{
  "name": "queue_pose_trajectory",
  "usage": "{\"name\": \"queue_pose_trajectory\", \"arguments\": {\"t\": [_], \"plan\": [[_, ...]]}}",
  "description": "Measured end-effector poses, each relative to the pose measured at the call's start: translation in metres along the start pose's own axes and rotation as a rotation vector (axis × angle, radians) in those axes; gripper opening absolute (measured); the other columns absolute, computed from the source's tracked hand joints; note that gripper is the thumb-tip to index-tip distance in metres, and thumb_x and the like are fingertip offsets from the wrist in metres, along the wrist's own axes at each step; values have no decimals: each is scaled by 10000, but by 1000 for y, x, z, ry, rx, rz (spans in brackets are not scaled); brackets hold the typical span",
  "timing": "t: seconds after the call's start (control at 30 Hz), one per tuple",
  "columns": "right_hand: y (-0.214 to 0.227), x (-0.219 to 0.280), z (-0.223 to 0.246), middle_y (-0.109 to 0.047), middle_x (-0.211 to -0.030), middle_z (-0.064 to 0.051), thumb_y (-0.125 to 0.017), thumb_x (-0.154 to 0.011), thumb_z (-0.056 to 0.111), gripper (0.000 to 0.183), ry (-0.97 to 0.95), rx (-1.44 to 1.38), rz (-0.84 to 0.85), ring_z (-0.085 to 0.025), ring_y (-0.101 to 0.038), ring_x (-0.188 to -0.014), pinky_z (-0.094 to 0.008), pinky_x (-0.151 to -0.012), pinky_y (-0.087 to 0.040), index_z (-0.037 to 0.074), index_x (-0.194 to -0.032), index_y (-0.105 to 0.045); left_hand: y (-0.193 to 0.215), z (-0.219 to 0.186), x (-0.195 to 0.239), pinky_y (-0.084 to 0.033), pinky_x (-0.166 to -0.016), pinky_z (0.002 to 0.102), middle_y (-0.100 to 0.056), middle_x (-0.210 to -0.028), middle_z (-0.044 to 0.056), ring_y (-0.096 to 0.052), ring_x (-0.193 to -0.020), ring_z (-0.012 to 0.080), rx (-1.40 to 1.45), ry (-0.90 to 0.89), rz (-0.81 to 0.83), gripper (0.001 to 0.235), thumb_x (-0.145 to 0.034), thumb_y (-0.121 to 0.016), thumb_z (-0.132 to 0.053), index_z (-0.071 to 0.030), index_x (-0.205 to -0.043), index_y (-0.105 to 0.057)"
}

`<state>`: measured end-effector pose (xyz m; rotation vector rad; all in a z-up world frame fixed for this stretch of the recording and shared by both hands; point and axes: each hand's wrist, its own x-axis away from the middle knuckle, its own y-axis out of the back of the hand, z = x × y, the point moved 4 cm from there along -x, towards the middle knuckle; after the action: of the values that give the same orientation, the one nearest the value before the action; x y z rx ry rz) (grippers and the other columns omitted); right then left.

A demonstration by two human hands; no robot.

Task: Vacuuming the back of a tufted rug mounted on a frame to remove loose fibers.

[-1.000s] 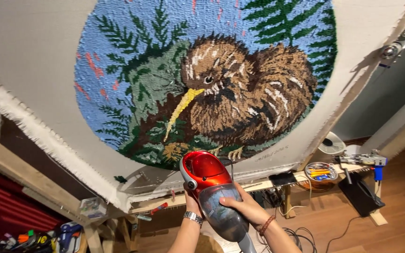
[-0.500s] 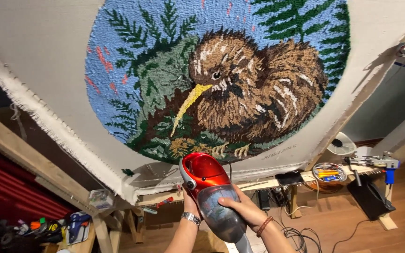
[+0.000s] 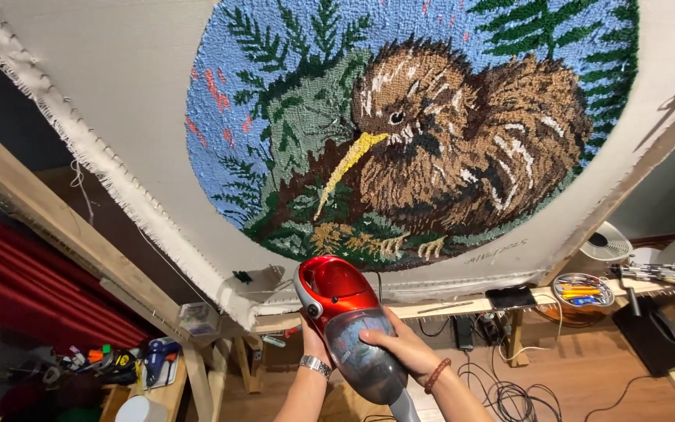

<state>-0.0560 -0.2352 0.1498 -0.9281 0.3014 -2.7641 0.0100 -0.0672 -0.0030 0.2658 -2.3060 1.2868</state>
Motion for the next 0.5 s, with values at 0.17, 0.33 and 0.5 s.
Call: {"name": "queue_pose_trajectory", "arguments": {"t": [0.17, 0.33, 0.5], "plan": [[12, 0, 0, -696, -1371, -176, -832, -691, 262, 934, 4, 19, -23, -330, -706, -1172, -457, -985, -597, 203, -1560, -496, -2, 13, -9, -553, -825, 514, -745, -1037, 153, -665, -969, 377, -2, 28, -25, 728, -911, -411, -813, -183, -1083, -734], [34, 6, 1, -697, -1364, -172, -830, -696, 282, 926, -14, 35, -78, -329, -708, -1159, -445, -968, -600, 226, -1558, -499, -21, 32, -6, -557, -832, 523, -751, -1035, 153, -672, -972, 383, -20, 38, 4, 749, -898, -409, -832, -184, -1075, -737], [60, 13, 1, -696, -1365, -181, -839, -672, 268, 957, -28, -18, -75, -340, -707, -1156, -462, -987, -594, 198, -1558, -486, -50, 57, 6, -569, -852, 543, -759, -1052, 161, -682, -986, 402, -41, 58, 46, 749, -897, -414, -816, -174, -1096, -745]]}}
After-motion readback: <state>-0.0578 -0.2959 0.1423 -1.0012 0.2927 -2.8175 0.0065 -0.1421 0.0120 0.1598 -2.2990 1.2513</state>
